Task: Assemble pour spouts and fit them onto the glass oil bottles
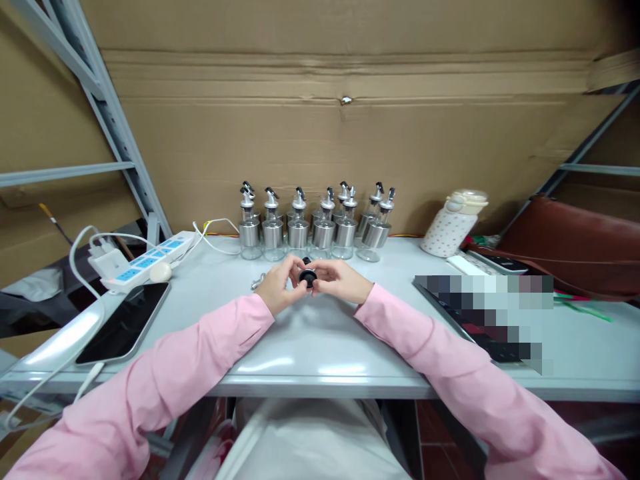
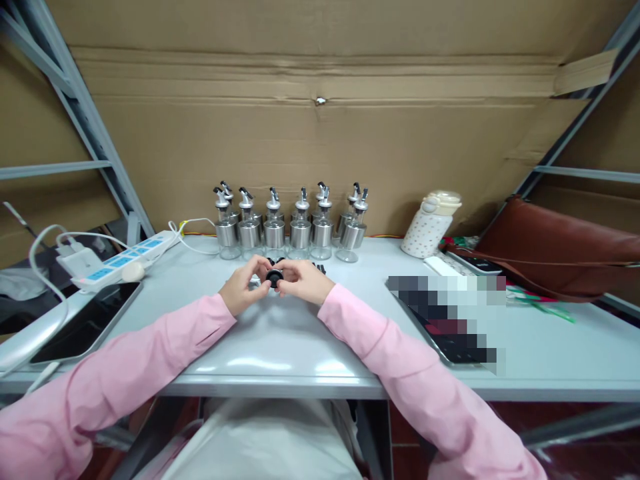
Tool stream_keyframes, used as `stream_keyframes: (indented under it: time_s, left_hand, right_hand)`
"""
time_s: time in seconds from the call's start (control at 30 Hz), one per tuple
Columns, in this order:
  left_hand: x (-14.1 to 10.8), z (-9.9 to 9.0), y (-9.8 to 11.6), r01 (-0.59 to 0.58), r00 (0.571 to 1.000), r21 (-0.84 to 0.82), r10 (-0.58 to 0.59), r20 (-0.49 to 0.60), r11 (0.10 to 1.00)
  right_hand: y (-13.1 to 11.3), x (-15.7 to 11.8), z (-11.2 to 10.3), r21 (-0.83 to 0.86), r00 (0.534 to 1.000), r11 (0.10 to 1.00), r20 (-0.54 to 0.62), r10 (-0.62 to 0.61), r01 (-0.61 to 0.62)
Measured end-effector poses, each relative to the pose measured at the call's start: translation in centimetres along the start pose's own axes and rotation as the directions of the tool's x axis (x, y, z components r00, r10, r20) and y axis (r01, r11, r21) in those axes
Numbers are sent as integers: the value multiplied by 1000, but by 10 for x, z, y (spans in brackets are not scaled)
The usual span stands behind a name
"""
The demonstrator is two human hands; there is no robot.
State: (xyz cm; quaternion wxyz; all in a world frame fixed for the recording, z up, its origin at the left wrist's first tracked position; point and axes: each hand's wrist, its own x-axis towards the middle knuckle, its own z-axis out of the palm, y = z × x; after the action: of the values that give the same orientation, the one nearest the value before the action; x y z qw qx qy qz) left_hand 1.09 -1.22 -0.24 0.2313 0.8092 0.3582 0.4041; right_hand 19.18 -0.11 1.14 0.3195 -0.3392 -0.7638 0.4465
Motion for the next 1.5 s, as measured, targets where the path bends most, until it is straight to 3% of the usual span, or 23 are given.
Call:
stream_keyframes:
  time_s: [0.57,1.03,1.5]
  left_hand:
    - [1,3,-8,53,997,-110,-47,55,993]
    - [-1,5,-7,75,997,-100,-73,27,992]
    - [-4,5,1,34,999,-166,-34,2,985]
  right_hand:
    - [3,0,0,-161,997,984,30,-67,71]
    - [-1,-2,3,-113,997,992,56,-53,59]
    - [-8,-6,4,-160,996,983,-1,-86,84]
